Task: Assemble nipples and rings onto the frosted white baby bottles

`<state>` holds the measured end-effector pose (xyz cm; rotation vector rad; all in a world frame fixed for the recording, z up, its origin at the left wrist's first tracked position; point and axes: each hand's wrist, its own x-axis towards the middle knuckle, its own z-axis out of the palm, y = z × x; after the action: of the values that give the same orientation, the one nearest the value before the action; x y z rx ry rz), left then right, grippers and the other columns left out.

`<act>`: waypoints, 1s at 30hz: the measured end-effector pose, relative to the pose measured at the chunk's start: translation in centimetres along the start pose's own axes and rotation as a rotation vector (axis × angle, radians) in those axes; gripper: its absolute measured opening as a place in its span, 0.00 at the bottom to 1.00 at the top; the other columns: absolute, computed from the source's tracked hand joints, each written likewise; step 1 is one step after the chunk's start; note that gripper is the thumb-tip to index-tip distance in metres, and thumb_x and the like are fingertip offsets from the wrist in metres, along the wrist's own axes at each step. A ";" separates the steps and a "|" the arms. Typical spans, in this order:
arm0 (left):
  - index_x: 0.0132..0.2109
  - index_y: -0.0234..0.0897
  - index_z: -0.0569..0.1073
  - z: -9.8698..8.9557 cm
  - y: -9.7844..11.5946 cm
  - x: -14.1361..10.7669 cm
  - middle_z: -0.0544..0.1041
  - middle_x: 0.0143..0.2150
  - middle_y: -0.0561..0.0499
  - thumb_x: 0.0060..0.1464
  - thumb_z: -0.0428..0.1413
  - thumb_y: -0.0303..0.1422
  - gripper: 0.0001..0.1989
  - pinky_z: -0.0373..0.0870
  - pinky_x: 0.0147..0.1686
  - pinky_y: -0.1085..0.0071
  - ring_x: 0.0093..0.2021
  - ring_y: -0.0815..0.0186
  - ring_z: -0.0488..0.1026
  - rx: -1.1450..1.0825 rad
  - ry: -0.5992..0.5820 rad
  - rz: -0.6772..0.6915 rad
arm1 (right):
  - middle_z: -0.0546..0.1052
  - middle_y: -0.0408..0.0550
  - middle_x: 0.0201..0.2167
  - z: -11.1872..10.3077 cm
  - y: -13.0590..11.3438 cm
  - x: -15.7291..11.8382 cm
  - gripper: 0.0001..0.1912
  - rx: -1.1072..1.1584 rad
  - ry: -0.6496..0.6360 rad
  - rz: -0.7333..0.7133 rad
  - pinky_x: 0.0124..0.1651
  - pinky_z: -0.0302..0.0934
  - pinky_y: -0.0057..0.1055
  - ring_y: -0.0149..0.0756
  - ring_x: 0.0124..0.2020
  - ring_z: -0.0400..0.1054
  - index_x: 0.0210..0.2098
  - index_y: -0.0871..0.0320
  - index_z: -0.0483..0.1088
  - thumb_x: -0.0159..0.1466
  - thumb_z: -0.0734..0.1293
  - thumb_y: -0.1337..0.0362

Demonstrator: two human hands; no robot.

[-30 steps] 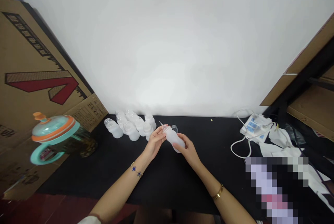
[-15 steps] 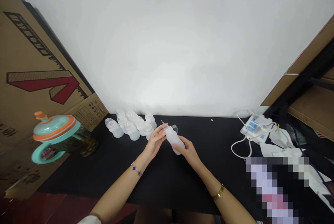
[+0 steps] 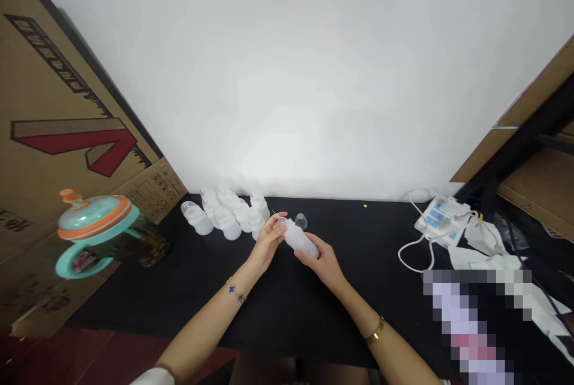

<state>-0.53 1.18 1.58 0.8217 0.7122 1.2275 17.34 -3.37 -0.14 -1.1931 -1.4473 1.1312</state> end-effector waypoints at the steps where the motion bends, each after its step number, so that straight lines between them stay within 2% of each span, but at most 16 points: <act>1: 0.50 0.39 0.74 0.0 0.0 0.0 0.79 0.40 0.50 0.46 0.70 0.36 0.24 0.68 0.39 0.71 0.39 0.65 0.76 -0.001 0.001 0.002 | 0.78 0.48 0.42 0.0 -0.1 0.0 0.27 0.009 -0.001 0.004 0.40 0.66 0.34 0.43 0.39 0.71 0.52 0.57 0.75 0.57 0.73 0.50; 8: 0.49 0.38 0.74 0.3 0.5 -0.2 0.80 0.41 0.48 0.44 0.70 0.35 0.24 0.68 0.40 0.71 0.41 0.63 0.77 -0.009 -0.031 -0.001 | 0.76 0.44 0.32 0.1 -0.2 0.2 0.28 0.153 -0.070 0.105 0.30 0.68 0.31 0.37 0.31 0.70 0.51 0.57 0.76 0.54 0.76 0.51; 11: 0.49 0.38 0.74 0.4 0.5 -0.2 0.81 0.42 0.47 0.44 0.71 0.35 0.25 0.68 0.42 0.71 0.42 0.62 0.77 -0.015 -0.033 -0.001 | 0.76 0.45 0.33 0.1 -0.1 0.2 0.28 0.114 -0.058 0.089 0.29 0.68 0.31 0.37 0.30 0.70 0.51 0.57 0.75 0.54 0.75 0.51; 14: 0.49 0.38 0.74 0.3 0.4 -0.1 0.81 0.42 0.46 0.43 0.71 0.35 0.26 0.68 0.42 0.70 0.43 0.61 0.77 -0.015 -0.020 0.001 | 0.78 0.47 0.38 0.2 0.1 0.2 0.28 0.000 -0.003 0.019 0.35 0.70 0.34 0.41 0.35 0.72 0.52 0.56 0.74 0.56 0.74 0.51; 18: 0.49 0.39 0.75 0.1 0.1 0.0 0.80 0.41 0.49 0.42 0.71 0.34 0.25 0.68 0.41 0.71 0.41 0.63 0.77 0.005 -0.006 0.024 | 0.78 0.51 0.48 0.2 0.7 0.1 0.28 -0.159 0.108 -0.087 0.52 0.67 0.44 0.49 0.47 0.73 0.54 0.55 0.73 0.56 0.74 0.52; 22: 0.48 0.39 0.74 0.1 0.0 0.0 0.80 0.40 0.49 0.43 0.71 0.34 0.24 0.68 0.40 0.71 0.40 0.64 0.76 0.017 -0.009 0.033 | 0.77 0.53 0.52 0.3 1.0 0.1 0.30 -0.199 0.156 -0.093 0.56 0.64 0.47 0.52 0.51 0.71 0.54 0.55 0.72 0.54 0.75 0.52; 24: 0.48 0.39 0.74 0.1 0.1 -0.1 0.80 0.40 0.49 0.44 0.70 0.35 0.24 0.68 0.40 0.70 0.40 0.63 0.77 0.014 -0.004 0.032 | 0.77 0.52 0.51 0.3 1.0 0.1 0.30 -0.144 0.109 -0.069 0.52 0.67 0.44 0.49 0.49 0.71 0.54 0.55 0.71 0.55 0.75 0.51; 26: 0.48 0.39 0.74 0.2 0.2 -0.1 0.80 0.41 0.48 0.44 0.70 0.36 0.24 0.69 0.41 0.69 0.41 0.62 0.77 0.002 0.005 0.024 | 0.76 0.50 0.48 0.3 0.8 0.2 0.30 -0.053 0.053 -0.019 0.43 0.71 0.39 0.45 0.44 0.72 0.55 0.55 0.71 0.57 0.74 0.50; 28: 0.48 0.39 0.74 0.2 0.3 -0.1 0.80 0.42 0.48 0.43 0.71 0.37 0.25 0.70 0.43 0.68 0.42 0.62 0.77 -0.012 0.009 0.014 | 0.76 0.49 0.46 0.2 0.6 0.2 0.30 0.030 0.023 0.032 0.33 0.71 0.33 0.41 0.39 0.72 0.55 0.55 0.70 0.57 0.73 0.49; 30: 0.48 0.39 0.74 0.3 0.3 -0.1 0.80 0.42 0.47 0.42 0.71 0.37 0.26 0.70 0.43 0.68 0.42 0.62 0.78 -0.019 0.008 0.004 | 0.75 0.49 0.44 0.2 0.4 0.3 0.30 0.073 0.016 0.059 0.28 0.69 0.30 0.38 0.35 0.70 0.55 0.55 0.71 0.56 0.74 0.49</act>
<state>-0.50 1.13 2.00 0.8040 0.7045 1.2398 17.16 -3.03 -0.53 -1.1983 -1.3557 1.2022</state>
